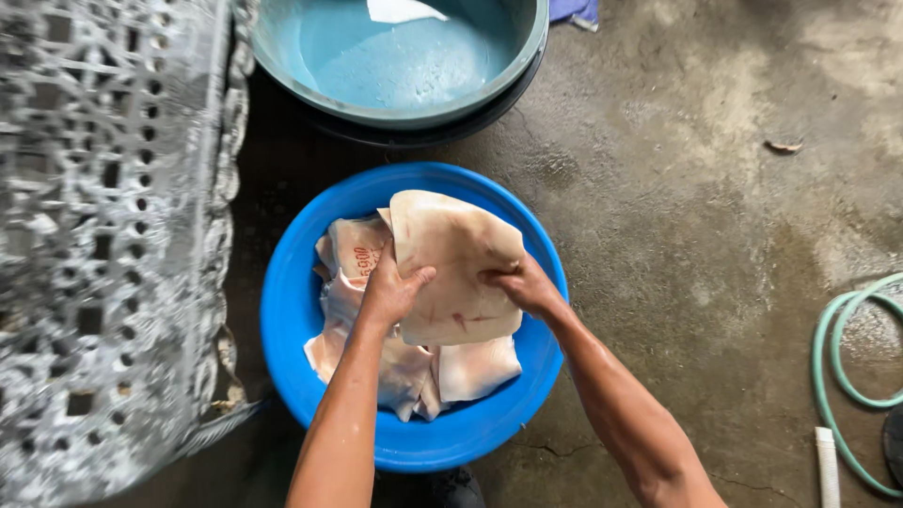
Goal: The person washes processed animal hides by hand in a bucket of water, rubs them clean, and transfers them into a blue basin.
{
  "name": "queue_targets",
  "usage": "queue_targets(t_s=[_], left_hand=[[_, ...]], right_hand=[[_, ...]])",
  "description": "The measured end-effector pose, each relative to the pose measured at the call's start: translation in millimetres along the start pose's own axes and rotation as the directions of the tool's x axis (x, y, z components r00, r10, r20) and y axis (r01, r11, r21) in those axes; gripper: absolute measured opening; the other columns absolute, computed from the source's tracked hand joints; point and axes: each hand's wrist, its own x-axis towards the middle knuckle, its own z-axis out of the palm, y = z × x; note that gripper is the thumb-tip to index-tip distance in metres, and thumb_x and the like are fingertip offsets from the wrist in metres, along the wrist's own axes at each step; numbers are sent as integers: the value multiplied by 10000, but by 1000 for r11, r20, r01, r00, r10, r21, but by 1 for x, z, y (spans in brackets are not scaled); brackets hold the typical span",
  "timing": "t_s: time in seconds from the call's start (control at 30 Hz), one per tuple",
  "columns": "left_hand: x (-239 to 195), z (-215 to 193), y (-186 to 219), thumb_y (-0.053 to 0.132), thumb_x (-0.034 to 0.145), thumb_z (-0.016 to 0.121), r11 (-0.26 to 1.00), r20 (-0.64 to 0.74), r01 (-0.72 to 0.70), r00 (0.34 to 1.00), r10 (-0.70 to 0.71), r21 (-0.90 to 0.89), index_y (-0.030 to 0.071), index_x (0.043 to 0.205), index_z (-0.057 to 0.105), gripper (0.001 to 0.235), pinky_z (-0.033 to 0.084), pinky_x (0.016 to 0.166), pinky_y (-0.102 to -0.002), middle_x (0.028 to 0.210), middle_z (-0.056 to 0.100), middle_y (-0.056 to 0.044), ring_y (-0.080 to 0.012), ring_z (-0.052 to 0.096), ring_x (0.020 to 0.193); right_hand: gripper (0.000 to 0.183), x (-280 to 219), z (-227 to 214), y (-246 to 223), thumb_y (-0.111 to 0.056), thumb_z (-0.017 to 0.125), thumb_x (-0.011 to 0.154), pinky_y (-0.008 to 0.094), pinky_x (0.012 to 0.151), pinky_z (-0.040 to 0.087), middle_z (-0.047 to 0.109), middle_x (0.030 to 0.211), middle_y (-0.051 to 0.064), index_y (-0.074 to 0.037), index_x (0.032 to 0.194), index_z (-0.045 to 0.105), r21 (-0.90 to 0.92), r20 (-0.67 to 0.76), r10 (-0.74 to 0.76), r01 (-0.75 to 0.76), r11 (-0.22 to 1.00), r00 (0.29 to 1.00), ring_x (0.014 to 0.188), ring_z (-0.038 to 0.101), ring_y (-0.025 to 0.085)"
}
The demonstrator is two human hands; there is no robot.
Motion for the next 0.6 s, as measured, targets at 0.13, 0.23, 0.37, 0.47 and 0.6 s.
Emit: queue_targets(t_s=[0.13, 0.23, 0.37, 0.47, 0.6], left_hand=[[34, 3, -65, 43, 802, 802, 996, 9, 88, 996, -88, -26, 23, 1395, 491, 670, 550, 960, -345, 1240, 687, -121, -212, 680, 1087], [63, 9, -106, 61, 816, 799, 984, -19, 168, 985, -170, -59, 24, 1378, 505, 636, 562, 946, -342, 1223, 707, -120, -209, 703, 1070], [80, 22, -150, 64, 794, 808, 978, -112, 186, 974, -196, -99, 29, 1403, 457, 704, 554, 979, -358, 1255, 685, -120, -220, 696, 1119], [77, 20, -167, 74, 777, 862, 962, -206, 196, 966, -156, 191, 31, 1454, 469, 783, 497, 1042, -398, 1306, 675, -165, -283, 665, 1187], [69, 27, -161, 138, 814, 807, 943, -216, 244, 956, -196, 225, 90, 1583, 321, 911, 464, 1096, -407, 1447, 567, -186, -334, 592, 1302]], right_hand=[[445, 46, -13, 40, 45, 718, 854, 342, 1002, 543, 734, 1207, 60, -20, 1290, 660, -27, 71, 51, -49, 998, 996, 1123, 672, 167], [525, 70, -14, 55, 39, 720, 840, 333, 1039, 515, 701, 1276, 53, -17, 1348, 599, 77, 48, -28, 24, 997, 998, 1187, 644, 158], [611, 91, 3, 78, -19, 742, 823, 356, 987, 534, 688, 1237, 124, -43, 1393, 523, -27, -180, -34, 29, 999, 983, 1135, 658, 204], [600, 91, 9, 107, -109, 720, 883, 356, 969, 521, 693, 1230, 166, -91, 1440, 498, -249, -352, -55, -37, 968, 935, 1136, 670, 250], [448, 91, 19, 134, -159, 660, 994, 383, 1107, 497, 670, 1351, 165, -141, 1433, 572, -451, -459, -304, 76, 889, 834, 1275, 631, 304]])
